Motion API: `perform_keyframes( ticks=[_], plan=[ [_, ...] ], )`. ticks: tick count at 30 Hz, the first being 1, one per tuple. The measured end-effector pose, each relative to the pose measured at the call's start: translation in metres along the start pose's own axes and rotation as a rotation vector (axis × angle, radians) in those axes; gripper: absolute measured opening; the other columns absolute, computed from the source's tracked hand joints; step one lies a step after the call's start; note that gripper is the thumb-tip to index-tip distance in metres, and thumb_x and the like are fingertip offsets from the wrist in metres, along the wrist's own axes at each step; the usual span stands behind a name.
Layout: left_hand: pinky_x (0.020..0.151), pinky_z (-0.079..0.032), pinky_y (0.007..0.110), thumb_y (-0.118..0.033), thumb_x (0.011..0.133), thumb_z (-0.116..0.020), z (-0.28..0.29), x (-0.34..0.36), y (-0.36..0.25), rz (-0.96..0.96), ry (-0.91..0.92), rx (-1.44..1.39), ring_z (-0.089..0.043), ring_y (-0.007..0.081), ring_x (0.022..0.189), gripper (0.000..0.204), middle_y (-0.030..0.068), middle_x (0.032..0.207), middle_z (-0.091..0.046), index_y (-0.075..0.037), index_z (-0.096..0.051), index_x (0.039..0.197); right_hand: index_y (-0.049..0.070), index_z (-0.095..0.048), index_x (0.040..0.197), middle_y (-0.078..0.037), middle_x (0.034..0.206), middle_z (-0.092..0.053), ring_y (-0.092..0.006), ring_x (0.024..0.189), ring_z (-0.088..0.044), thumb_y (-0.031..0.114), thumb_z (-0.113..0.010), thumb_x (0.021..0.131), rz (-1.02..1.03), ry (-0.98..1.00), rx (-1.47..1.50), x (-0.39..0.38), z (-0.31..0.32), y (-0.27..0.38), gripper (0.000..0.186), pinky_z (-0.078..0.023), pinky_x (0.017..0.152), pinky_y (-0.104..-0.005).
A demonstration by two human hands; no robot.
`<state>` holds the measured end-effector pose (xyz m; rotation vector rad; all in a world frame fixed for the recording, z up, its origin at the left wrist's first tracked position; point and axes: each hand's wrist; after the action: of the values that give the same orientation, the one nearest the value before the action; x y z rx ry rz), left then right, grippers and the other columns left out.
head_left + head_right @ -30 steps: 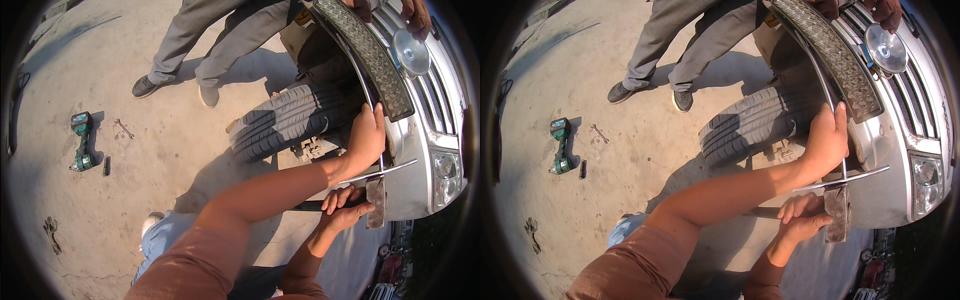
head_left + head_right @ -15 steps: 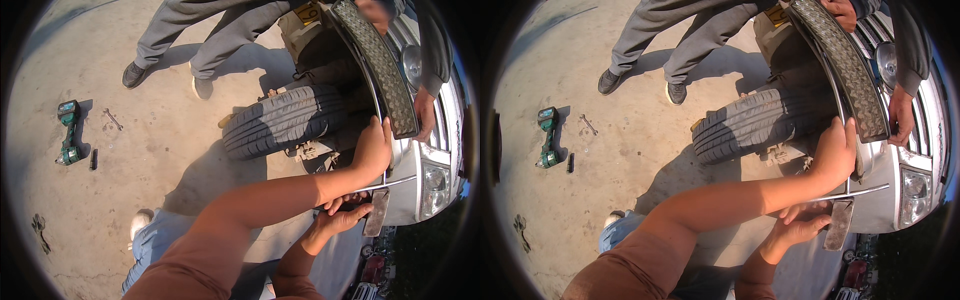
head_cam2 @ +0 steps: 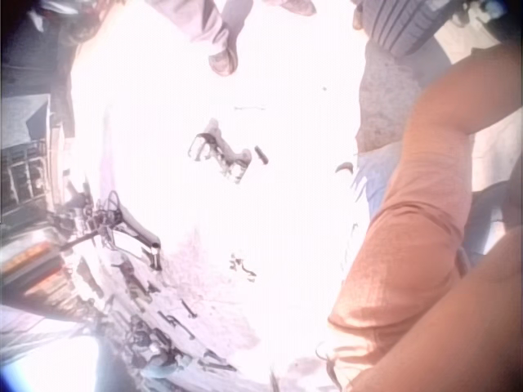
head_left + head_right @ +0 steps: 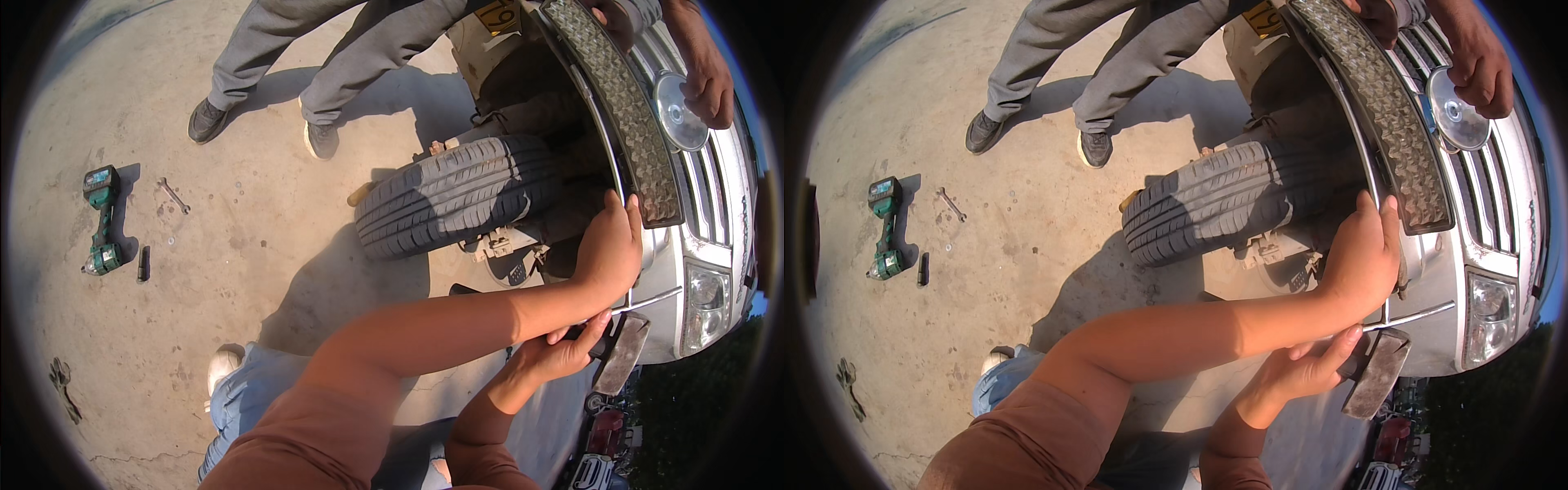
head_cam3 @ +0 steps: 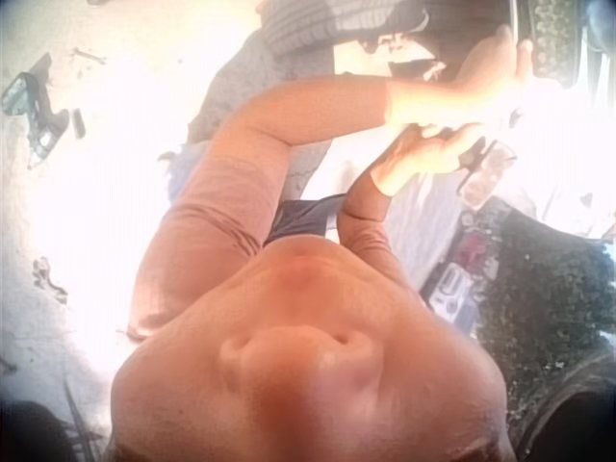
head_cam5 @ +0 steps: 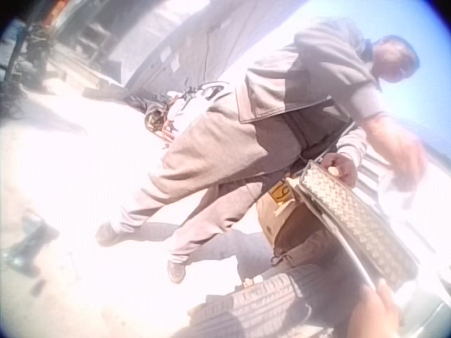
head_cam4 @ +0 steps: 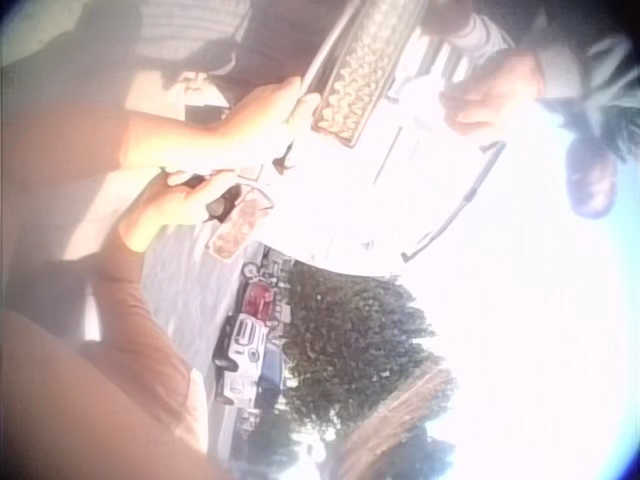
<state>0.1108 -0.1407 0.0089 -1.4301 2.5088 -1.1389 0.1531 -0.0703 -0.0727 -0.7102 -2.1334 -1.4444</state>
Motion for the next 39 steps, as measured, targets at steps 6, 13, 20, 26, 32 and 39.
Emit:
perform_keyframes(
  ticks=[6, 13, 20, 26, 32, 39],
  plan=[
    [0.050, -0.044, 0.048, -0.025, 0.100, -0.036, 0.002, 0.005, 0.002, -0.008, 0.009, 0.026, -0.057, 0.0435, 0.055, 0.046, 0.0263, 0.056, -0.054, 0.021, -0.043, 0.104, 0.002, -0.058, 0.087, 0.003, 0.049, -0.035, -0.0048, 0.043, -0.032, 0.031, -0.054, 0.096, -0.014, 0.061, 0.029, 0.003, 0.000, -0.004, 0.031, -0.025, 0.043, -0.0207],
    [0.055, -0.043, 0.048, -0.030, 0.101, -0.033, 0.003, 0.016, 0.008, -0.114, -0.068, 0.018, -0.056, 0.0441, 0.060, 0.047, 0.0264, 0.062, -0.055, 0.016, -0.044, 0.101, -0.003, -0.057, 0.099, -0.003, 0.062, -0.047, -0.0051, 0.042, -0.032, 0.027, -0.052, 0.097, 0.034, 0.104, 0.039, -0.007, -0.003, -0.002, 0.031, -0.028, 0.041, -0.0194],
    [0.054, -0.043, 0.048, -0.036, 0.102, -0.029, 0.012, 0.050, 0.013, -0.234, -0.159, -0.113, -0.053, 0.0420, 0.056, 0.044, 0.0235, 0.061, -0.051, 0.003, -0.043, 0.089, -0.006, -0.053, 0.108, -0.005, 0.072, -0.051, -0.0042, 0.041, -0.030, 0.023, -0.049, 0.099, 0.018, 0.119, 0.024, -0.010, 0.000, -0.001, 0.031, -0.030, 0.038, -0.0179],
    [0.059, -0.044, 0.049, -0.037, 0.103, -0.025, 0.032, 0.069, -0.002, 0.013, -0.077, -0.348, -0.054, 0.0463, 0.065, 0.048, 0.0250, 0.068, -0.056, 0.003, -0.047, 0.090, -0.006, -0.052, 0.110, -0.006, 0.076, -0.051, -0.0044, 0.039, -0.031, 0.022, -0.047, 0.099, 0.049, 0.199, -0.018, -0.006, 0.018, -0.007, 0.030, -0.032, 0.038, -0.0178],
    [0.060, -0.043, 0.050, -0.034, 0.103, -0.027, 0.018, 0.085, 0.012, -0.058, -0.197, -0.296, -0.054, 0.0478, 0.069, 0.044, 0.0259, 0.070, -0.057, 0.002, -0.048, 0.088, -0.004, -0.047, 0.117, -0.007, 0.078, -0.052, -0.0053, 0.039, -0.031, 0.019, -0.044, 0.099, 0.037, 0.235, -0.008, 0.000, 0.010, -0.005, 0.029, -0.034, 0.038, -0.0183],
    [0.058, -0.043, 0.052, -0.029, 0.102, -0.029, 0.019, 0.076, 0.008, -0.125, -0.207, -0.235, -0.055, 0.0473, 0.067, 0.038, 0.0260, 0.068, -0.057, 0.001, -0.046, 0.086, -0.004, -0.043, 0.119, -0.006, 0.076, -0.051, -0.0056, 0.038, -0.030, 0.022, -0.043, 0.100, 0.070, 0.186, -0.113, -0.007, 0.005, -0.007, 0.033, -0.033, 0.038, -0.0182]
  ],
)
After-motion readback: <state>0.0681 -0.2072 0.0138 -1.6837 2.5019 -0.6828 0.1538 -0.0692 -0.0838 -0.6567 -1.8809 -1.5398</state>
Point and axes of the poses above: each hand's wrist, its own x-axis towards the middle knuckle, its own z-axis out of the back of the hand, y = z × x
